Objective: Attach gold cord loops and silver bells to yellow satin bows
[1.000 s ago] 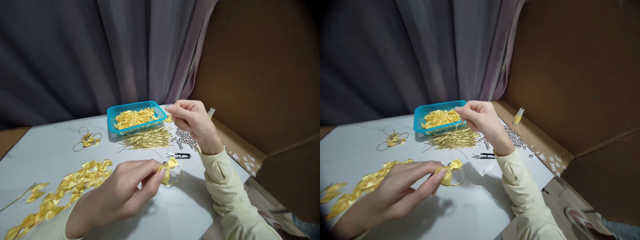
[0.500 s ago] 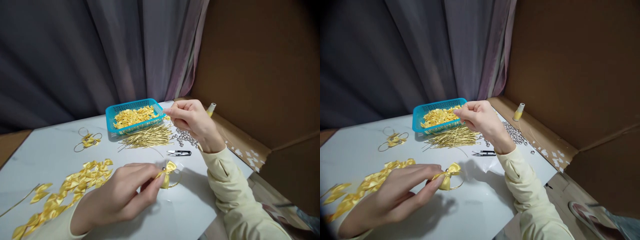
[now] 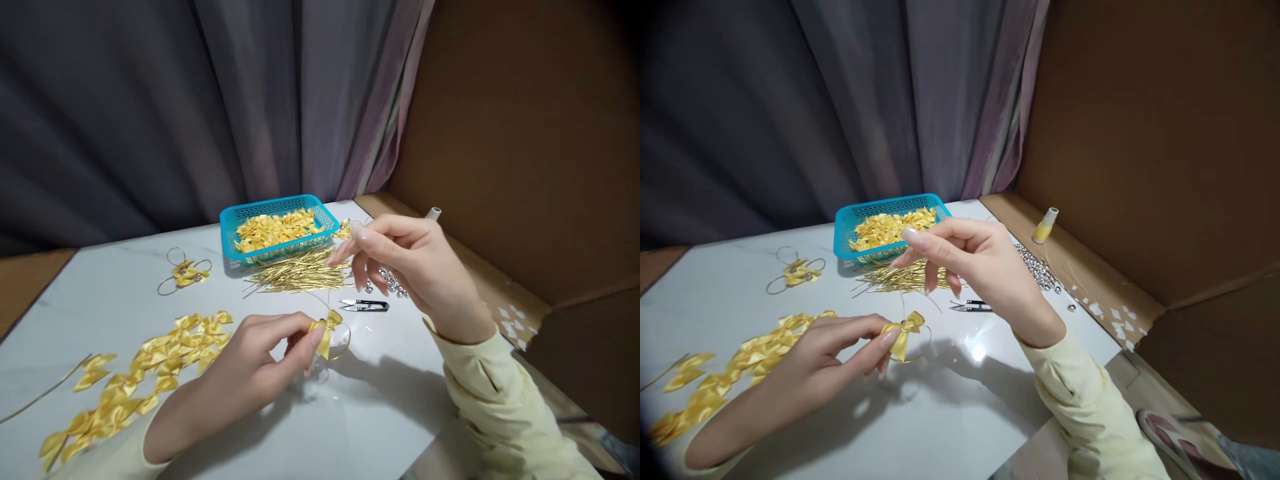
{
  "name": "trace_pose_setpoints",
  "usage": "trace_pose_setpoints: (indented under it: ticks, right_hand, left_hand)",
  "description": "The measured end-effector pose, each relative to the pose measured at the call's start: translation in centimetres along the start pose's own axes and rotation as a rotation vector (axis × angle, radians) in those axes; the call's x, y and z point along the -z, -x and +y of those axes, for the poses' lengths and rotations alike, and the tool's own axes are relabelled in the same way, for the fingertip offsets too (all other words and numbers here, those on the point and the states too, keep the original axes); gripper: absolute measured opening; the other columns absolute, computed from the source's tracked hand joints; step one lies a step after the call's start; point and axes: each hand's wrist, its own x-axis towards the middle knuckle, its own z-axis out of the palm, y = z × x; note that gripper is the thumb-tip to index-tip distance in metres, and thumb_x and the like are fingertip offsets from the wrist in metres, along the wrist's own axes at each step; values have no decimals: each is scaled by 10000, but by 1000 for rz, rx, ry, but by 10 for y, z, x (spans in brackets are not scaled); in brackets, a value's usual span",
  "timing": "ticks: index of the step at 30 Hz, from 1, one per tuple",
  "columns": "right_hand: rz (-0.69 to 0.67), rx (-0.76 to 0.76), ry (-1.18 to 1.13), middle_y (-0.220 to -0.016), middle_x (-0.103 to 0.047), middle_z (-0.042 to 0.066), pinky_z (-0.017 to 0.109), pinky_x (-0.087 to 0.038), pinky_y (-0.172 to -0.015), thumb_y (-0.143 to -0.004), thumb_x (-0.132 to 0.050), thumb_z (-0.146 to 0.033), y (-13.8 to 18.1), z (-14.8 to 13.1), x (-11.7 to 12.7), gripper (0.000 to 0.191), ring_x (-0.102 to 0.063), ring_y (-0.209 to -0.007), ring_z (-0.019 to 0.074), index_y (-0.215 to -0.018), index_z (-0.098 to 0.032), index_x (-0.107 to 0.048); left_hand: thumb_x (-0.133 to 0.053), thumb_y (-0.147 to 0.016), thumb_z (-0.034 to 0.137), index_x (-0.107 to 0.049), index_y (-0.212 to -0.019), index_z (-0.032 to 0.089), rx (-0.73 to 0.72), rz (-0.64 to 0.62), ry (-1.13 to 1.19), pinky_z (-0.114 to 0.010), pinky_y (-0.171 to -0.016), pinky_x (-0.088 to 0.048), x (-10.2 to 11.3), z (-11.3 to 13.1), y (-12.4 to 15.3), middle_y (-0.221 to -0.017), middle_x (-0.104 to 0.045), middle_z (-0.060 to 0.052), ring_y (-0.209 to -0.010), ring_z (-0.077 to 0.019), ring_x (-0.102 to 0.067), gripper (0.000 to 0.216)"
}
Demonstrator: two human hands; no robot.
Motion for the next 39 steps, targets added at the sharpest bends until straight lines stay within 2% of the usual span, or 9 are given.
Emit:
trace_pose_setpoints:
  ticks: [3,7,10,13,19,24,30,34,39]
  right_hand:
    - [-25,-59,-130,-791,-736,39,169,-390,-386,-903,-595,-290,15,-6,-1,230,-609,-491,77,-716,-160,-630]
    - [-108,-247,-334,-635,-717,29,157,-395,-389,-950,-516,-296,40,-3,-8,264,-627,-450,90,-722,-170,-560]
    - [-51,-349,-432,-492,-628,-27,138,-394,-397,-921,-566,-301,59,8,-22,232,-539,-371,49,-729,-170,-571]
    - [-13,-415,-508,-477,-592,-43,117,-359,-370,-879,-622,-315,73,19,-38,181,-440,-326,18,-777,-166,-617]
    - [11,-423,-680,-601,-652,-17,136,-438,-429,-797,-713,-233,86,28,-50,120,-539,-418,43,-899,-184,-671]
    - [-20,-477,-684,-684,-730,20,172,-518,-521,-801,-704,-210,96,27,-49,93,-642,-516,80,-893,-197,-696]
    - [226,-499,-446,-681,-751,30,201,-538,-587,-743,-762,-257,93,25,-62,70,-651,-544,97,-733,-197,-727]
    - [269,-440,-425,-662,-745,32,208,-514,-490,-780,-726,-306,88,35,-70,107,-636,-464,108,-798,-201,-711]
    - [348,-329,-453,-661,-729,27,190,-501,-452,-814,-695,-284,86,49,-76,124,-650,-449,113,-813,-181,-625]
  left_hand:
    - [-482,-906,197,-558,-612,186,24,7,23,-140,-493,-399,2,0,0,-550,-577,67,-496,-59,-526,304]
    - [-491,-903,219,-607,-620,197,68,64,86,-123,-396,-374,2,-1,2,-535,-606,62,-482,-65,-554,307]
    - [-511,-894,213,-617,-610,198,61,146,98,-131,-406,-390,-1,0,4,-520,-615,64,-457,-66,-549,304]
    - [-542,-878,186,-609,-583,191,-4,225,82,-142,-473,-420,-3,2,5,-503,-604,72,-430,-55,-521,303]
    - [-552,-869,164,-574,-525,182,-15,301,52,-140,-478,-406,-5,5,6,-452,-545,84,-402,-41,-474,345]
    - [-556,-867,174,-565,-527,184,-12,320,70,-154,-468,-410,-8,5,7,-452,-552,82,-399,-51,-476,341]
    - [-548,-870,188,-552,-512,173,4,339,28,-151,-441,-403,-12,6,8,-433,-534,69,-387,-54,-476,358]
    - [-538,-865,172,-604,-569,163,-5,312,42,-138,-424,-409,-15,10,8,-448,-571,52,-394,-62,-502,303]
    - [-501,-876,125,-509,-495,164,-32,250,111,-129,-405,-372,-18,14,6,-402,-531,71,-365,-45,-458,383]
